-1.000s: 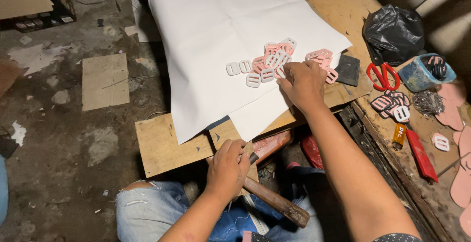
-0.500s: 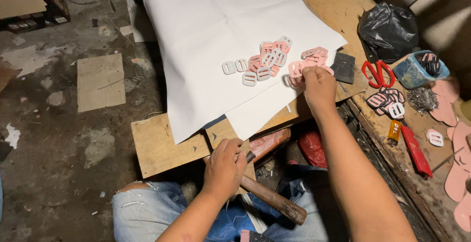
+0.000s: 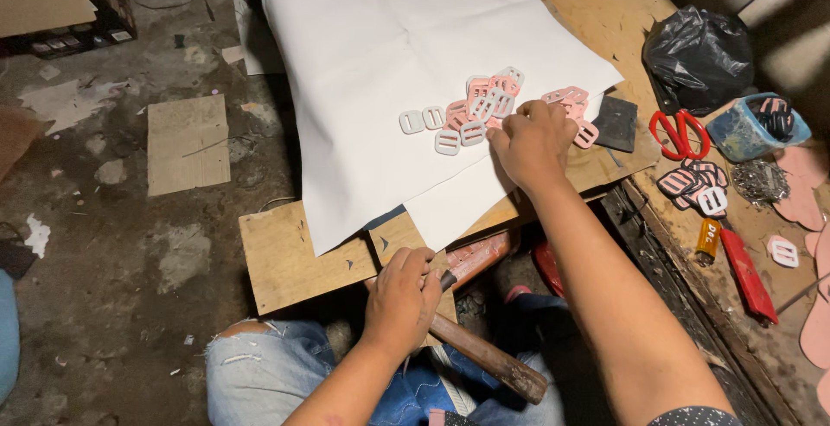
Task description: The person repeatedly picks up small pink plastic buckles, places them on a wooden block, and strikes them with a hammer. The person then sets the buckles aside on a white sheet. The process is repeated for multiple buckles.
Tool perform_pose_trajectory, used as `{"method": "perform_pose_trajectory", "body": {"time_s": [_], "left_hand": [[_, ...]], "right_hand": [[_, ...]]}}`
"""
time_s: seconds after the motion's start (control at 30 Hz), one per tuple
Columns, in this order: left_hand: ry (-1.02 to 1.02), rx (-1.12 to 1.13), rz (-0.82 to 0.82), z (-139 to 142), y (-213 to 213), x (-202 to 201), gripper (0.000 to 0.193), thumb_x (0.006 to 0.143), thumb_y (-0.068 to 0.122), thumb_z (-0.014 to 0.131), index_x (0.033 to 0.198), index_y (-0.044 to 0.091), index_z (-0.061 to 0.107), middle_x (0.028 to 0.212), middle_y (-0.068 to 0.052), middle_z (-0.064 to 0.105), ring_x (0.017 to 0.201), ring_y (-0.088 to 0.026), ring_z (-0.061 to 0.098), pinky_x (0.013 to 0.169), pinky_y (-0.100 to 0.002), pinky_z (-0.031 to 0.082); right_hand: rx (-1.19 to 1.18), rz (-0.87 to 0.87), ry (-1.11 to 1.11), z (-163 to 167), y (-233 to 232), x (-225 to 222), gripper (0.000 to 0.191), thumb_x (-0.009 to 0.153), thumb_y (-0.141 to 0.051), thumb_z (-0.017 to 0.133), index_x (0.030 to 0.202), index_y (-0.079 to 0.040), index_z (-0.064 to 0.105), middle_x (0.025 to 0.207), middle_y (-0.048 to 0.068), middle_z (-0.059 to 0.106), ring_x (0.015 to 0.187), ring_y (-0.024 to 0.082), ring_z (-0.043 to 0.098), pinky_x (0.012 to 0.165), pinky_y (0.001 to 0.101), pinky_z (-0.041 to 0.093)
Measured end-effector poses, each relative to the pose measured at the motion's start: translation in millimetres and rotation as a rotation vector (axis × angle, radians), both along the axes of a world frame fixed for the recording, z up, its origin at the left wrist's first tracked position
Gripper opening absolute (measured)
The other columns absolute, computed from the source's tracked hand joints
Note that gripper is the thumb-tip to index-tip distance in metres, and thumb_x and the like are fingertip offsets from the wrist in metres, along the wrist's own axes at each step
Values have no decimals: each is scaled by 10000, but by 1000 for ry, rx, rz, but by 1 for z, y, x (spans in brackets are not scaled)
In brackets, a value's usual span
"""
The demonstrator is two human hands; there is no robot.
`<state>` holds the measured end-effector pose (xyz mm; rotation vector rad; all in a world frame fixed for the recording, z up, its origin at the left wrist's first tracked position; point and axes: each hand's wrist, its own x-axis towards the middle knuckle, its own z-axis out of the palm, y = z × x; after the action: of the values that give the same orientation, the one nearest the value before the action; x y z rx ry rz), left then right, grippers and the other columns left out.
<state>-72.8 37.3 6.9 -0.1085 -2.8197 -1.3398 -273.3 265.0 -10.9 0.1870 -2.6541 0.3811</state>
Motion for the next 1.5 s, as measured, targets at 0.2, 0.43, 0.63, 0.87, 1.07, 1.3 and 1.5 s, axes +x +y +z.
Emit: {"method": "perform_pose_trajectory", "body": {"time_s": [0.2, 0.43, 0.63, 0.87, 1.07, 1.3, 1.5], "left_hand": [[20, -11, -5, 0, 0, 0, 258, 885, 200, 657, 1126, 107, 641, 993, -68, 654, 917, -272, 675, 866, -465, 442], [85, -18, -11, -2, 0, -1, 260, 885, 169, 659, 1132, 89, 637, 1001, -91, 653, 969, -311, 657, 854, -461, 461], [28, 70, 15, 4, 4, -1, 268, 893, 152, 664, 1146, 64, 660, 1010, -100, 685, 943, -286, 688, 821, -425, 508], [-146, 633, 25, 4, 14, 0, 394, 939, 139, 662, 1293, -30, 622, 1028, -99, 733, 869, -126, 689, 804, -274, 564], [-234, 817, 9, 10, 23, 5, 306, 967, 109, 622, 1233, -30, 681, 1055, -116, 759, 926, -134, 692, 826, -273, 555], [32, 419, -310, 37, 21, 10, 227, 951, 141, 621, 1099, 18, 740, 1028, -161, 758, 985, -331, 724, 861, -370, 553], [-371, 704, -229, 33, 34, 17, 268, 932, 74, 587, 1165, -23, 675, 962, -110, 780, 864, -169, 736, 771, -288, 575]], "right_hand": [[-173, -74, -37, -5, -8, -9, 208, 851, -294, 758, 895, -93, 784, 1131, 70, 674, 1162, 324, 486, 982, 495, 301], [-451, -161, -59, 14, 12, 21, 225, 953, -276, 730, 886, -68, 784, 923, 77, 708, 919, 257, 605, 868, 429, 423], [-1096, -121, -390, 21, -2, 91, 189, 937, -208, 706, 975, -34, 771, 761, 2, 669, 663, 73, 574, 606, 246, 454], [-1311, 117, -542, 2, -38, 165, 186, 925, -109, 708, 1039, 36, 728, 870, 24, 735, 765, 64, 645, 710, 227, 509], [-1192, 204, -494, 7, -43, 198, 214, 908, -67, 670, 1102, 22, 670, 964, 16, 735, 875, 80, 687, 802, 240, 559], [-851, 30, -503, 14, -30, 225, 240, 913, -107, 676, 1127, 2, 680, 901, 62, 734, 783, 108, 669, 717, 261, 559], [-1403, 187, -634, 3, -6, 235, 288, 940, -78, 595, 1208, 10, 654, 1031, 92, 724, 860, 134, 670, 764, 293, 558]]}}
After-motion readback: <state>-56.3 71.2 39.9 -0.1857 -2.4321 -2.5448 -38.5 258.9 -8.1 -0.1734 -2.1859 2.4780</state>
